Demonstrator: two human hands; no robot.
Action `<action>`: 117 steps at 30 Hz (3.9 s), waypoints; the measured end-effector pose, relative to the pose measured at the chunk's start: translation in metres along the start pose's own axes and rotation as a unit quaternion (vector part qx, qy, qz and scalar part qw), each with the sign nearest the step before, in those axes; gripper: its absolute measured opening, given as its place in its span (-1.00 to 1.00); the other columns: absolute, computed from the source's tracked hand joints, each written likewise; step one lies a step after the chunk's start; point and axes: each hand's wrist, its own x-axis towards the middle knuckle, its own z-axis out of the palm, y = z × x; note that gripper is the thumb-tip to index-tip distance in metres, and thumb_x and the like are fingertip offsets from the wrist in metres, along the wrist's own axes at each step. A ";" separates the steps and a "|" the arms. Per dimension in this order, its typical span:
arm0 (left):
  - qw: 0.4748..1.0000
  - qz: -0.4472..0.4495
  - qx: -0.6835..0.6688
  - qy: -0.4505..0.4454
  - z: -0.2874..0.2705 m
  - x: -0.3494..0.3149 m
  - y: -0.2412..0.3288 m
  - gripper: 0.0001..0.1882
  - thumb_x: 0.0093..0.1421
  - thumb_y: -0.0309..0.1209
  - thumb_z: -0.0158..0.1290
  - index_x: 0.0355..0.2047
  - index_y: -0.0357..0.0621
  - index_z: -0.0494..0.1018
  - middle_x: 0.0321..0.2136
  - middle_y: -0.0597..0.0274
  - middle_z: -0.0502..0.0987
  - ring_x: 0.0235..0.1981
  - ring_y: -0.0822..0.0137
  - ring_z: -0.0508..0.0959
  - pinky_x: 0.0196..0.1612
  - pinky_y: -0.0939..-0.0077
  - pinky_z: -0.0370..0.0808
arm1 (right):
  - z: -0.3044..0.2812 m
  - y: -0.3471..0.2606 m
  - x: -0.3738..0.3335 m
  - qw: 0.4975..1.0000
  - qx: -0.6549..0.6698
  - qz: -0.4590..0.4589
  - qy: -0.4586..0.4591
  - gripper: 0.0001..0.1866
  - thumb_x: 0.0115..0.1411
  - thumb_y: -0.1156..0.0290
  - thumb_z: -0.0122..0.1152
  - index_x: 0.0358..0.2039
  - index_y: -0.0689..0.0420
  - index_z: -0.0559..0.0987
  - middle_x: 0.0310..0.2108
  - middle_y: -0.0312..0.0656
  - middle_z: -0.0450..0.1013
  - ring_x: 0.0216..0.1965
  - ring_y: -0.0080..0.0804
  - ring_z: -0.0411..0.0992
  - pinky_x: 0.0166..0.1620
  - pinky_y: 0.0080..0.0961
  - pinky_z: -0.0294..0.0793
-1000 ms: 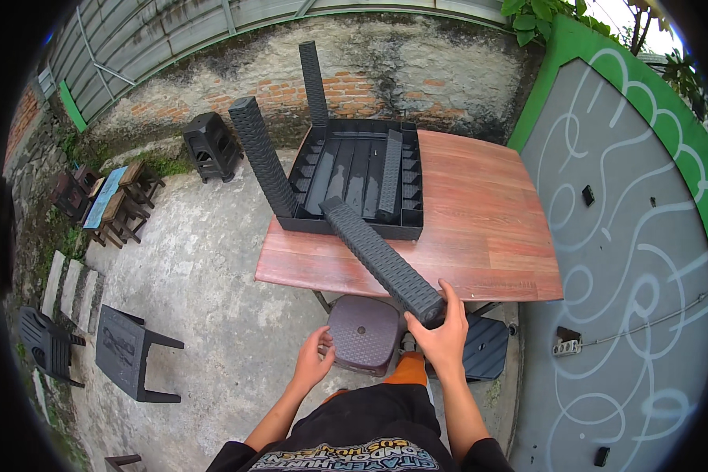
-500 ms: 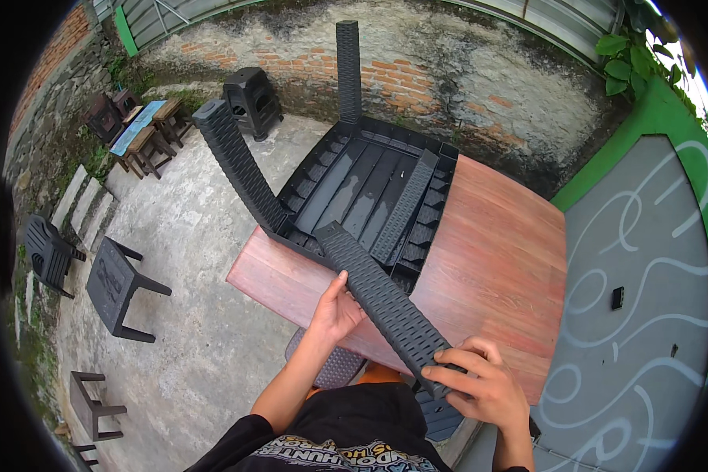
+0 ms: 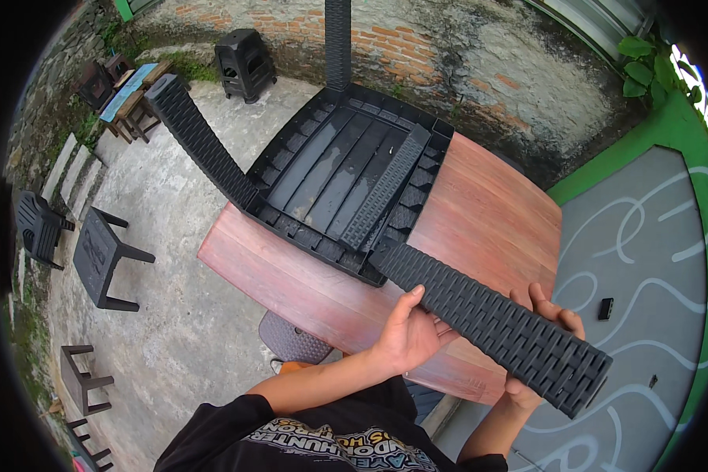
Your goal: Assembling a plastic table by attaching legs to the table top in an outdoor seating area.
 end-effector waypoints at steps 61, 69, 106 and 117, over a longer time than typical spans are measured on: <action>0.989 0.042 -0.121 0.070 -0.004 0.009 0.061 -0.30 0.13 0.27 -0.10 -0.16 -0.19 0.33 -0.38 0.17 0.42 -0.39 0.35 0.44 -0.25 0.47 0.40 | 0.101 0.026 0.105 0.958 -0.172 0.119 -0.197 -0.14 -0.07 0.18 0.38 0.16 0.30 0.19 0.07 0.22 0.28 0.07 -0.09 0.34 0.13 -0.18 0.36; 0.989 0.044 -0.132 0.053 -0.007 0.017 0.058 -0.32 0.16 0.24 -0.11 -0.14 -0.20 0.33 -0.37 0.17 0.43 -0.38 0.36 0.43 -0.29 0.50 0.40 | 0.077 0.037 0.114 0.955 -0.171 0.132 -0.202 -0.15 -0.01 0.13 0.31 0.18 0.33 0.16 0.11 0.18 0.24 0.12 -0.04 0.30 0.16 -0.12 0.30; 0.994 0.023 -0.105 0.032 -0.022 0.006 0.049 -0.35 0.22 0.19 -0.19 -0.10 -0.20 0.31 -0.31 0.12 0.46 -0.33 0.31 0.47 -0.24 0.40 0.43 | 0.081 0.018 0.074 0.962 -0.232 0.104 -0.095 0.03 -0.33 -0.02 0.57 0.05 0.27 0.25 -0.08 -0.01 0.34 -0.08 -0.11 0.41 0.06 -0.21 0.39; 0.995 0.010 -0.095 0.034 -0.013 0.018 0.057 -0.27 0.20 0.21 -0.19 -0.03 -0.30 0.28 -0.25 0.05 0.44 -0.26 0.23 0.47 -0.10 0.35 0.42 | 0.086 0.036 0.088 0.976 -0.178 0.082 -0.096 -0.01 -0.30 0.03 0.58 0.06 0.26 0.26 -0.09 -0.01 0.37 -0.06 -0.19 0.40 0.00 -0.30 0.43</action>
